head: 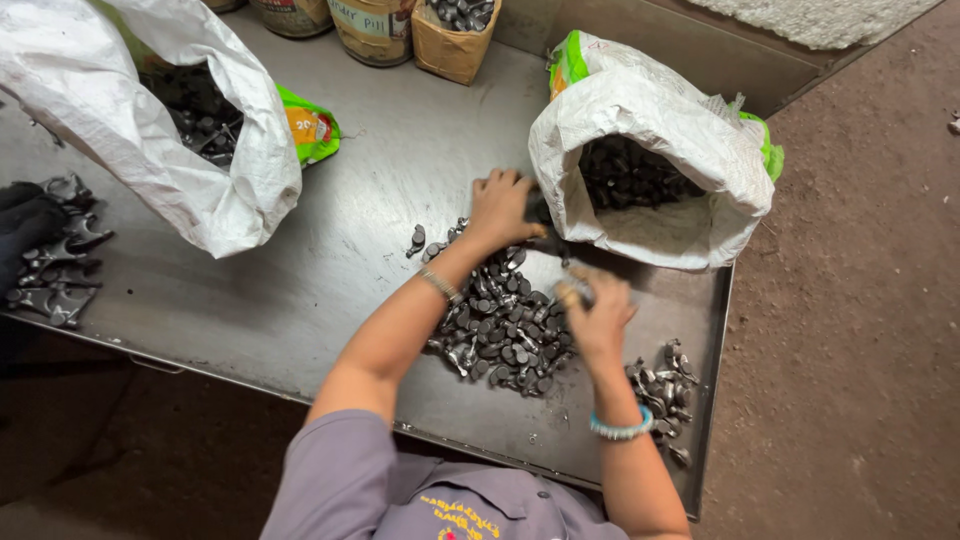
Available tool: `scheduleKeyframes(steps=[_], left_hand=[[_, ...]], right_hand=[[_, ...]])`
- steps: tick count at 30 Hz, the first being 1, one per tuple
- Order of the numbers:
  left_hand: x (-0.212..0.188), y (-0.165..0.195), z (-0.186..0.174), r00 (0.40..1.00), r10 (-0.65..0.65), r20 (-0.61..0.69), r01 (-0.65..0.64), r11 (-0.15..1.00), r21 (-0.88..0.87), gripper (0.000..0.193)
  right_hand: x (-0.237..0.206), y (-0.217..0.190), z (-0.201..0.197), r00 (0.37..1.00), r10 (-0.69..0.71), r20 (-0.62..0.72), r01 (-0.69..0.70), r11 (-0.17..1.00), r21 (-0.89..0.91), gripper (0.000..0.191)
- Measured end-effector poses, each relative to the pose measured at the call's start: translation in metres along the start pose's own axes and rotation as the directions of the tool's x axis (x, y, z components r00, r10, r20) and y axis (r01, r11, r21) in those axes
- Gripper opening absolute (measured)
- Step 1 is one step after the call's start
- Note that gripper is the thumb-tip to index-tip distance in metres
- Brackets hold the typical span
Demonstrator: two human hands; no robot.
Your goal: The person sorts small dark metal castings on a metal table, picking items by hand and grouping them into separate piles, and occasionally reaches into a white sack to grab more castings to spread and sort on the table.
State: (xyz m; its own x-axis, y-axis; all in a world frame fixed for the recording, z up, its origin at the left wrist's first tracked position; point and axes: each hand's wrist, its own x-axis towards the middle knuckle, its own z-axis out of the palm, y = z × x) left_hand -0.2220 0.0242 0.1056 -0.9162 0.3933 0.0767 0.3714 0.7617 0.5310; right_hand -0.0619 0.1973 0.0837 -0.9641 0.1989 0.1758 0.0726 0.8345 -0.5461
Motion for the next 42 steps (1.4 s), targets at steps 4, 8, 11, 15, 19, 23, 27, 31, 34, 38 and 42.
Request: scheduleKeyframes(steps=[4, 8, 11, 15, 19, 23, 27, 31, 34, 38, 42], left_hand=[[0.023, 0.024, 0.010, 1.000, -0.025, -0.005, 0.025, 0.998, 0.050, 0.081], [0.026, 0.026, 0.020, 0.998, 0.054, 0.035, -0.058, 0.988, 0.146, 0.057], [0.019, 0.025, 0.024, 0.987, 0.160, -0.009, -0.157, 0.976, 0.149, 0.043], [0.006, 0.027, 0.021, 0.973, 0.160, 0.164, -0.170, 0.984, 0.047, 0.049], [-0.015, 0.029, 0.032, 0.927, 0.213, 0.308, -0.225, 0.974, 0.005, 0.042], [-0.032, 0.024, 0.055, 0.882, 0.279, 0.380, -0.271, 0.960, -0.076, 0.025], [-0.056, 0.025, 0.066, 0.907, 0.337, 0.252, -0.319, 0.941, -0.113, 0.029], [-0.098, 0.031, 0.052, 0.925, 0.378, -0.051, -0.381, 0.919, -0.100, 0.035], [-0.153, 0.030, 0.032, 0.937, 0.287, -0.201, -0.315, 0.941, -0.122, 0.042], [-0.220, 0.034, 0.013, 0.950, 0.098, -0.297, -0.178, 0.950, -0.256, 0.036], [-0.252, 0.041, 0.019, 0.969, -0.021, -0.246, -0.084, 0.909, -0.408, 0.040]], right_hand=[[0.066, 0.013, -0.016, 0.999, -0.016, 0.027, 0.018, 0.998, -0.056, 0.038], [0.125, 0.012, -0.038, 0.988, 0.125, 0.093, -0.156, 0.819, 0.552, 0.033], [0.140, 0.000, -0.048, 0.982, 0.176, 0.074, -0.180, 0.727, 0.662, 0.038], [0.131, -0.001, -0.051, 0.973, 0.172, 0.153, -0.230, 0.739, 0.633, 0.035], [0.092, 0.018, -0.049, 0.953, 0.136, 0.271, -0.275, 0.763, 0.585, 0.037], [0.010, 0.040, -0.047, 0.964, -0.190, 0.187, 0.193, 0.981, 0.002, 0.056], [-0.061, 0.037, -0.033, 0.967, -0.214, 0.138, 0.234, 0.960, -0.151, 0.057], [-0.100, 0.037, -0.023, 0.991, -0.126, 0.046, 0.130, 0.987, -0.094, 0.048], [-0.122, 0.045, -0.022, 0.997, -0.056, 0.046, 0.057, 0.998, -0.026, 0.046], [-0.134, 0.067, -0.025, 0.984, 0.100, 0.150, -0.167, 0.816, 0.554, 0.039], [-0.138, 0.085, -0.019, 0.943, 0.175, 0.284, -0.318, 0.217, 0.923, 0.045]])
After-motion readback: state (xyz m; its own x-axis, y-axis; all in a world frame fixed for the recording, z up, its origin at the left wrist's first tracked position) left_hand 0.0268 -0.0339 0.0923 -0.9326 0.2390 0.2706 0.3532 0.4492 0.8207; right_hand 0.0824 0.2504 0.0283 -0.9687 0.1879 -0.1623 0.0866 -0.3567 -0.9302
